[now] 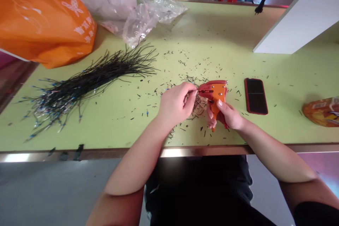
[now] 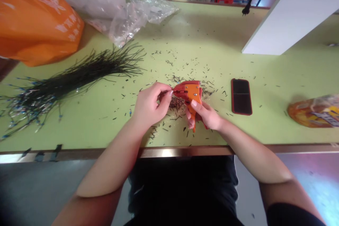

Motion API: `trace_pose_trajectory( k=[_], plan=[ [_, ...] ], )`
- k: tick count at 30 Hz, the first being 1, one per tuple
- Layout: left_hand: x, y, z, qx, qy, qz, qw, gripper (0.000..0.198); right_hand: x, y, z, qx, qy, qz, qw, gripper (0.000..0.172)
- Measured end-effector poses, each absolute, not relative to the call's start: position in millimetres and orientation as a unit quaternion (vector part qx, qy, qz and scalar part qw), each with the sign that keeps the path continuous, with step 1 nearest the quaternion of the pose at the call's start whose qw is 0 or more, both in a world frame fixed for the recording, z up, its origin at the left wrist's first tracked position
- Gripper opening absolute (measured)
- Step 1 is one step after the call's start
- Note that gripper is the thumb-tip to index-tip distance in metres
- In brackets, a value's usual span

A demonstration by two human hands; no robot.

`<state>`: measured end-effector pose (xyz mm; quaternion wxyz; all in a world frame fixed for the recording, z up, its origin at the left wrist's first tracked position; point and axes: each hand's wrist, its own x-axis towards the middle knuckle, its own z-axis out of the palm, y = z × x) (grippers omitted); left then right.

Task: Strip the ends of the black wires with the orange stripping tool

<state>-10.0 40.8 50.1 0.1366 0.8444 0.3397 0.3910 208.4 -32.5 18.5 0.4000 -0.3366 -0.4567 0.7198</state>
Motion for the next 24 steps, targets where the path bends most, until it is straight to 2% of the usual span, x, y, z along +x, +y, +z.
trace_pose_trajectory(
  k=[8, 14, 24],
  plan=[
    [-8, 40, 48, 0.847, 0.373, 0.366, 0.100, 0.014, 194, -35, 18, -0.362, -0.437, 0.703, 0.428, 0.064],
    [-8, 40, 46, 0.837, 0.378, 0.380, 0.113, 0.012, 182, -36, 19, -0.384, -0.420, 0.681, 0.461, 0.067],
    [-2, 26, 52, 0.794, 0.300, 0.508, 0.144, 0.011, 187, -46, 20, -0.320, -0.481, 0.641, 0.505, 0.066]
  ],
)
